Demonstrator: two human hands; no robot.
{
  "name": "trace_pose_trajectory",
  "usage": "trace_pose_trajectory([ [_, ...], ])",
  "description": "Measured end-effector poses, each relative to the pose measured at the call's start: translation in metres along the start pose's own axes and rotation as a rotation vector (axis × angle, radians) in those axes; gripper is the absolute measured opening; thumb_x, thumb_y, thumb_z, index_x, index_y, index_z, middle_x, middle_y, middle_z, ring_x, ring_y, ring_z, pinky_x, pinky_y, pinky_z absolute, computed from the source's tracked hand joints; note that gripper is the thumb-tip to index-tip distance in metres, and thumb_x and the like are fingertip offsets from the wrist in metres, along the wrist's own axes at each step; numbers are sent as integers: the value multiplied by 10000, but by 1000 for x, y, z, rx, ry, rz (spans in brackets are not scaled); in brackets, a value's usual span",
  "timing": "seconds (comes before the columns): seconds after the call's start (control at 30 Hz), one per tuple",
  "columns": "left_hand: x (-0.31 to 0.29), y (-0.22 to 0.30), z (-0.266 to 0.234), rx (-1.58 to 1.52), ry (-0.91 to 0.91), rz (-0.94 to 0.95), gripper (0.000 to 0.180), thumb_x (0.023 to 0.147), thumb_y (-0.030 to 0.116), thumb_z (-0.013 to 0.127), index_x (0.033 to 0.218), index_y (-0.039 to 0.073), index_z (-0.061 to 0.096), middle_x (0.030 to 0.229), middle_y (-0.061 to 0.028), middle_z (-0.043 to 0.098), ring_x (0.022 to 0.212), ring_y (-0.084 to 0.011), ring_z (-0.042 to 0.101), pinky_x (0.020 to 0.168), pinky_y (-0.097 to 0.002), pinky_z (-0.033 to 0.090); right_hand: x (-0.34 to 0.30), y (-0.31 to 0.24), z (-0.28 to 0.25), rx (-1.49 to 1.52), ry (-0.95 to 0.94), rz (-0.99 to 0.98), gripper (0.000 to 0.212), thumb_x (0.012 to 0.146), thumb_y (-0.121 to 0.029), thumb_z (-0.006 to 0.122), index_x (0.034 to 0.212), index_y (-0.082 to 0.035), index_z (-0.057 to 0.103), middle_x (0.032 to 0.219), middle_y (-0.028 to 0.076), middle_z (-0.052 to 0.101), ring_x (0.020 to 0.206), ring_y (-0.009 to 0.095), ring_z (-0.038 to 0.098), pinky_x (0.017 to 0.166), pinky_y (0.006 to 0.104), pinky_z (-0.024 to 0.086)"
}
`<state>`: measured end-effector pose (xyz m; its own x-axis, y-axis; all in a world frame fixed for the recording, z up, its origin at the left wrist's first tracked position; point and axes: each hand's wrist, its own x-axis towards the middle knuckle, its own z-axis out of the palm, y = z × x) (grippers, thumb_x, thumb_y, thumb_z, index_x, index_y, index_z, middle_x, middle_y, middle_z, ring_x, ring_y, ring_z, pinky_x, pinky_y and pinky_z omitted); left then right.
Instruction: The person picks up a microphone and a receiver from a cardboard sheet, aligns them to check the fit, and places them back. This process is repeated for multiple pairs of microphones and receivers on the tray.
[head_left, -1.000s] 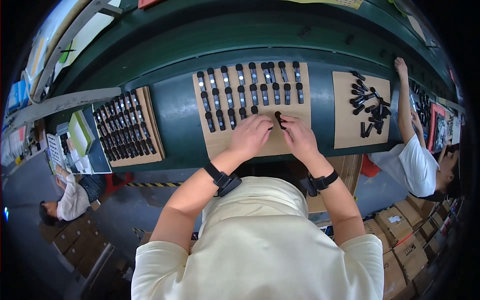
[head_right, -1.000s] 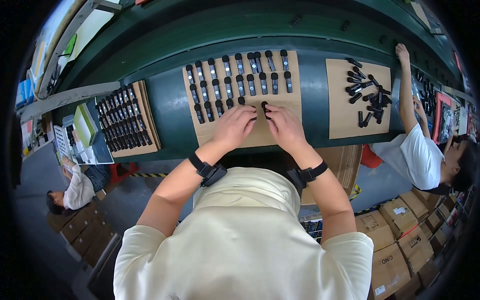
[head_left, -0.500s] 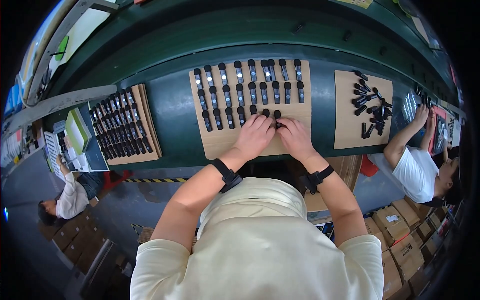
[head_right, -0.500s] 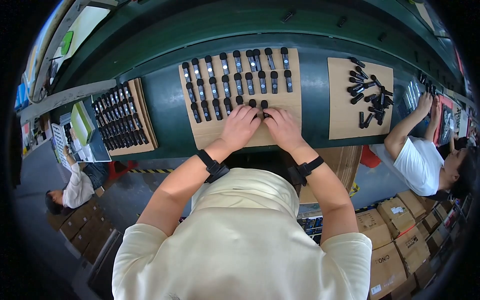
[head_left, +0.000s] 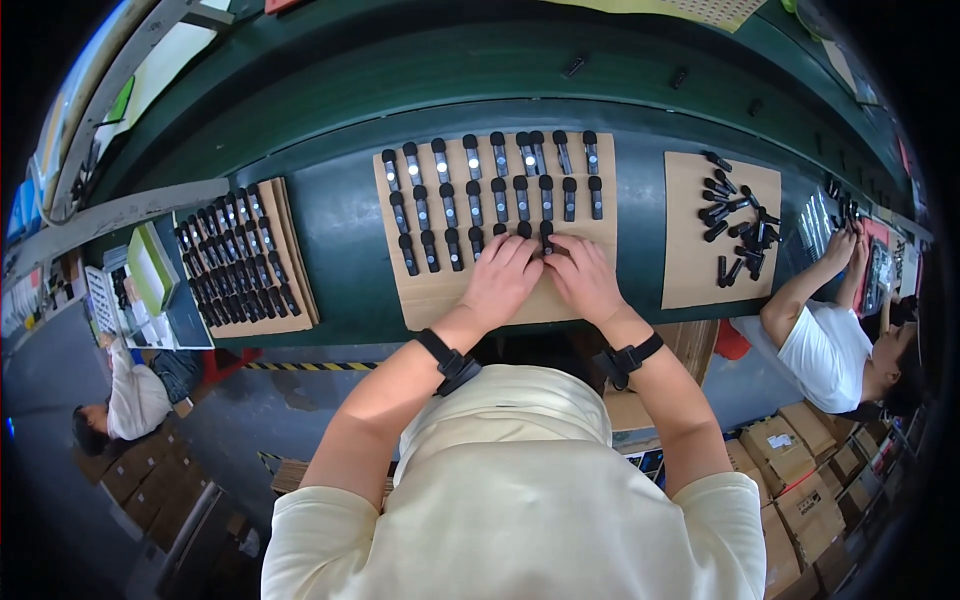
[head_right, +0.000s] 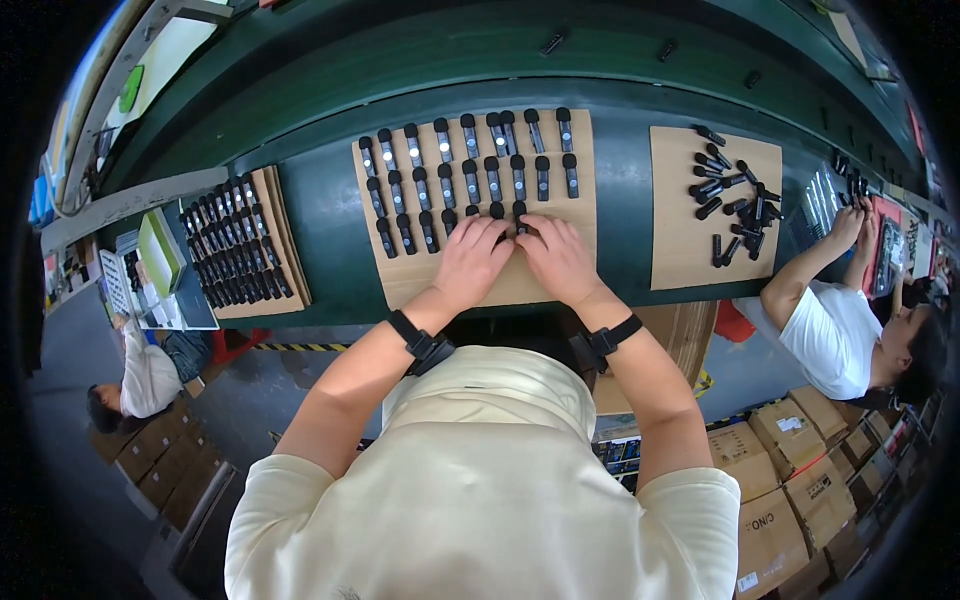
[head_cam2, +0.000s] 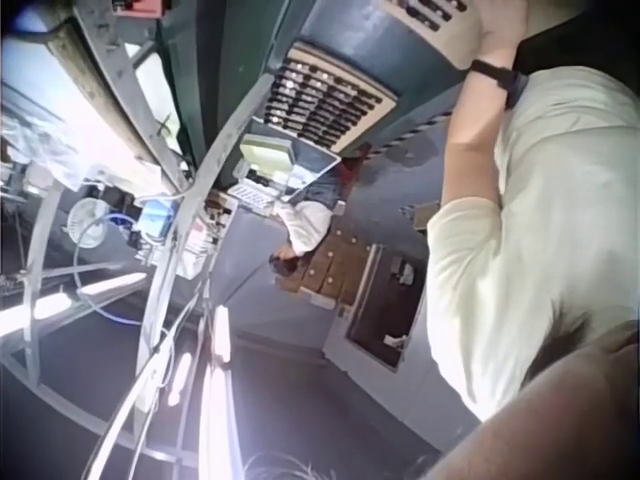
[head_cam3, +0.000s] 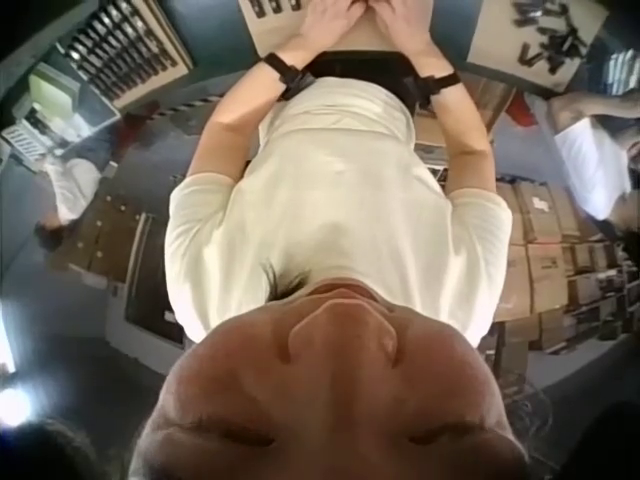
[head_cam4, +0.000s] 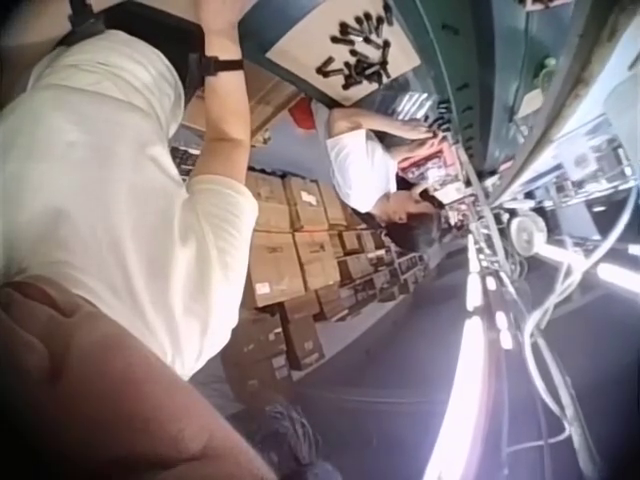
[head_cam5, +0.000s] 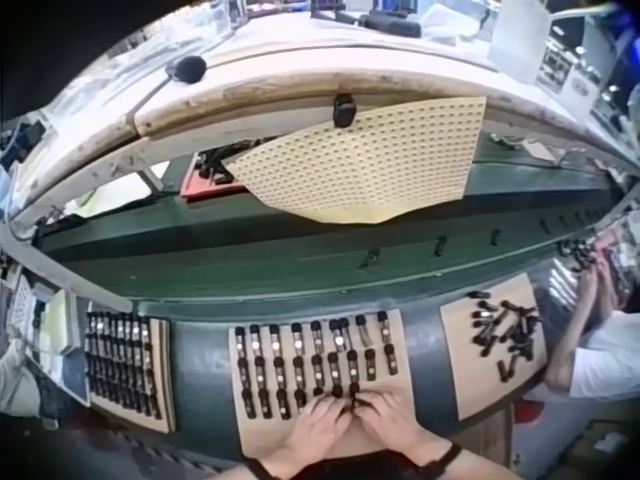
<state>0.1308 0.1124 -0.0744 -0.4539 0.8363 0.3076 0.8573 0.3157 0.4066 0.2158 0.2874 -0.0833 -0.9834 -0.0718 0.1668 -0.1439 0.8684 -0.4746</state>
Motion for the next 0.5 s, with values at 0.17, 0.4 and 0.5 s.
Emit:
trace_pose_trajectory([
  [0.17, -1, 2, -12, -126, 7, -107, 183, 736, 68, 655, 918, 61, 635, 1122, -106, 589, 1070, -304, 542, 949, -444, 435, 34, 30, -43, 2, 100, -33, 269, 747, -60, 705, 990, -72, 592, 1160, 115, 583, 1053, 333, 568, 892, 409, 461],
  [0.4, 15, 1, -35, -317, 175, -430, 194, 730, 5, 726, 895, 58, 638, 1111, -107, 595, 1012, -320, 557, 862, -418, 472, 143, 136, -78, -196, 40, -59, 345, 791, -70, 691, 1120, -95, 591, 1151, 128, 580, 1091, 335, 557, 917, 422, 462],
  [0.5, 24, 0, -49, -339, 212, -508, 196, 732, -18, 713, 899, 50, 638, 1107, -113, 599, 997, -323, 565, 853, -412, 474, 193, 171, -62, -247, 19, -148, 379, 809, -78, 685, 1173, -109, 588, 1153, 119, 581, 1094, 334, 552, 927, 419, 461],
])
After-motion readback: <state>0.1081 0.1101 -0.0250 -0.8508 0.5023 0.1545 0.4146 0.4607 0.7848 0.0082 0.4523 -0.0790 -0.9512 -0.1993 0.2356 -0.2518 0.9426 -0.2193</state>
